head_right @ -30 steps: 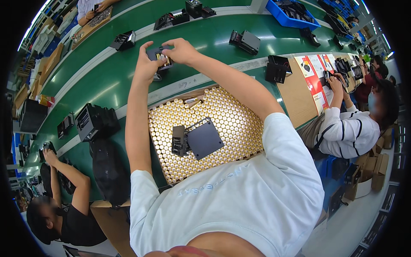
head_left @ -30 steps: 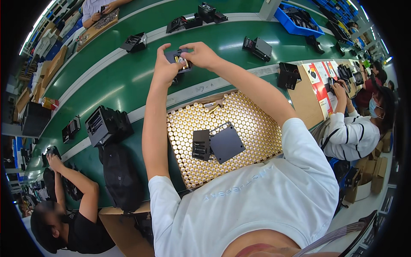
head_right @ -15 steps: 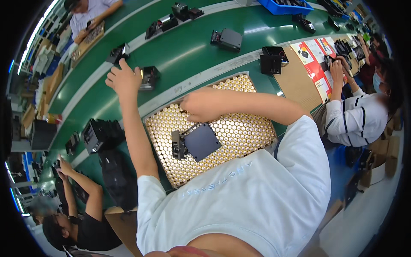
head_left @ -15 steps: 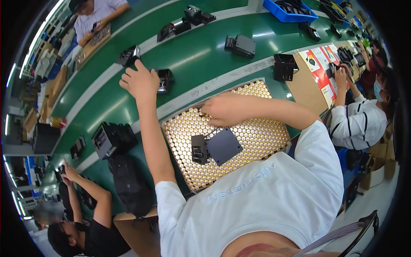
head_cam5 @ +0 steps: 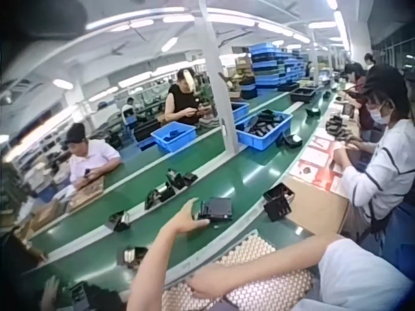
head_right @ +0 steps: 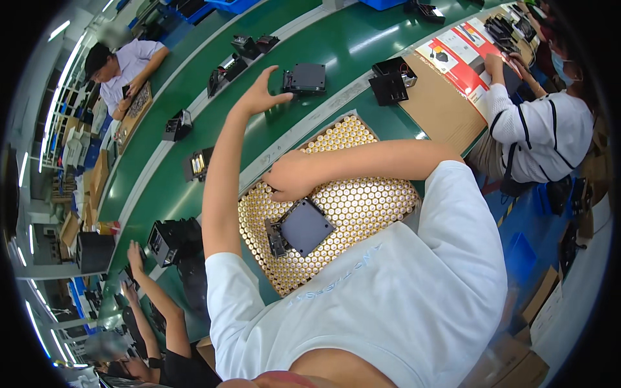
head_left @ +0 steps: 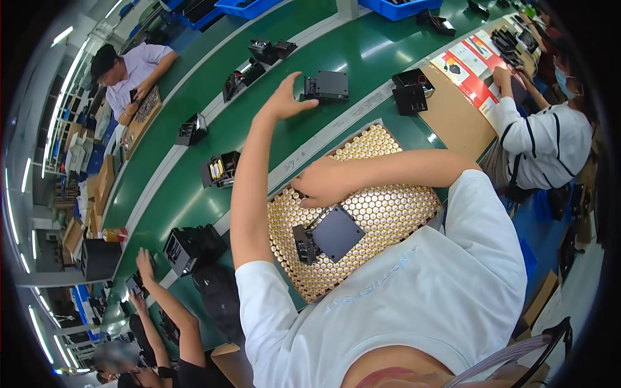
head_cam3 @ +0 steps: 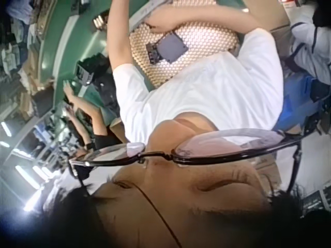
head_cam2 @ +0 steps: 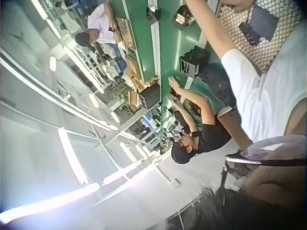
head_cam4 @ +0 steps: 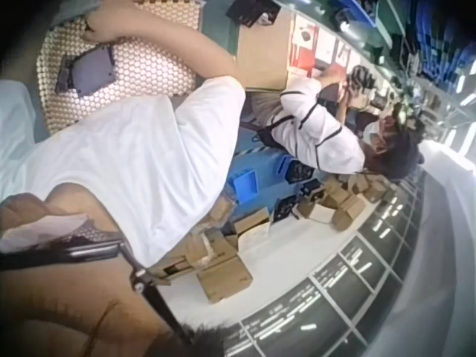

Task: Assemble and label electronic components on a factory production line.

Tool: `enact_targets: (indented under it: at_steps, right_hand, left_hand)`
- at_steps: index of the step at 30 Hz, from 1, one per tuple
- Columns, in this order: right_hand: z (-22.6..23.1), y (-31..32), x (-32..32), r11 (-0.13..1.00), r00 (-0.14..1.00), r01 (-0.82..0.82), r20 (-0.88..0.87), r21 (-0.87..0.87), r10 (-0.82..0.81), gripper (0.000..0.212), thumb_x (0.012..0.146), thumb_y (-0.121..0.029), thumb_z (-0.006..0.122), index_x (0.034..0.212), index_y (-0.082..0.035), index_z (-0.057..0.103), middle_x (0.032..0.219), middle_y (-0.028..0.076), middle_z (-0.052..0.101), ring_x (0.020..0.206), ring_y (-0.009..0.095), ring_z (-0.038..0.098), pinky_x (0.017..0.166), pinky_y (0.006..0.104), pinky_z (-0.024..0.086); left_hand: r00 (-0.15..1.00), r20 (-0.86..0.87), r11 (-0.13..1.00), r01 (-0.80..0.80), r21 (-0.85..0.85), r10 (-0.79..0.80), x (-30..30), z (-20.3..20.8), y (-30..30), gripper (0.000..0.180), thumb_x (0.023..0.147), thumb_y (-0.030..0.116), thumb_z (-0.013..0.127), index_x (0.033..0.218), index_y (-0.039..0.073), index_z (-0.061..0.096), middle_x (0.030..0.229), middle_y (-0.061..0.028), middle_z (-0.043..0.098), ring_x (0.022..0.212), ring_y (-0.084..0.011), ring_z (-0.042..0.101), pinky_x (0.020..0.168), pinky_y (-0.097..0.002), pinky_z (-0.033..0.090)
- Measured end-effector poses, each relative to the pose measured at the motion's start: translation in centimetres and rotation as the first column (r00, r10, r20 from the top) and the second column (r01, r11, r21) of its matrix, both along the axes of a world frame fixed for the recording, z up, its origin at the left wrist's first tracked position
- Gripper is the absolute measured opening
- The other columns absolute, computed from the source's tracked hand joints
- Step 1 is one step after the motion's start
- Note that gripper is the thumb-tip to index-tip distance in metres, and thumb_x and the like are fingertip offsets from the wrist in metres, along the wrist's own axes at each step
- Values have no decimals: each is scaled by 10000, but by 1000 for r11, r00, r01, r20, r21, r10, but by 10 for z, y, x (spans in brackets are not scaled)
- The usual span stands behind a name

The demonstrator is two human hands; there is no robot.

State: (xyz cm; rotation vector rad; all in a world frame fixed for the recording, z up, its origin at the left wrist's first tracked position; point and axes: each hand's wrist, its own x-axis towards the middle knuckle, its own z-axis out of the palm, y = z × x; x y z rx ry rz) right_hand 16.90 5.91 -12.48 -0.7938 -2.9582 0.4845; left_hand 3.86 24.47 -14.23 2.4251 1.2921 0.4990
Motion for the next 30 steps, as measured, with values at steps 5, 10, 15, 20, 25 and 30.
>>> enact_targets:
  at_steps: [5,10,15,20,25,30]
  right_hand:
    - [-12,-1,-7,999,999,-34,-17,37,35,468,935,-448,505,848,-27,688,773,162,702,648,369,656,601,471,530]
    - [-7,-4,-4,996,998,-66,-18,59,67,449,924,-447,545,797,-36,672,775,155,692,662,362,651,637,441,534]
    - [-3,-4,-3,995,997,-82,16,51,81,455,928,-451,545,812,-30,676,757,138,692,658,345,649,626,433,530]
    - [-3,-2,-1,991,993,-119,13,59,118,469,939,-447,526,801,-40,715,776,151,704,668,349,659,629,451,529]
    - [-13,-1,0,982,982,-151,-97,110,162,404,916,-405,580,807,-39,714,773,133,704,666,333,663,626,433,533]
    - [-23,10,2,931,935,-253,-181,263,305,339,894,-348,621,795,-34,703,782,120,702,669,309,668,615,397,537]
  left_hand:
    - [910,201,845,-229,-483,362,34,-18,17,918,682,361,845,1406,0,411,1314,-239,538,1160,-382,569,1019,-422,463]
    - [970,-42,938,-242,-248,239,56,-17,-4,937,611,321,900,1348,-40,448,1239,-251,568,1098,-359,599,992,-417,479]
    - [948,164,919,-208,-337,274,51,-7,-12,863,571,219,916,1267,-69,496,1152,-235,596,1024,-334,616,963,-411,496]
    - [813,468,916,-187,-354,347,27,15,-17,699,572,96,866,1191,-21,563,1134,-212,556,974,-320,610,913,-403,514]
    - [954,30,903,-293,314,299,1,39,-42,582,645,61,791,1190,78,588,1186,-204,499,971,-341,587,862,-389,523]
    - [900,-434,933,189,305,-40,-11,35,-72,500,719,95,762,1186,73,584,1206,-192,497,1002,-345,581,883,-385,515]
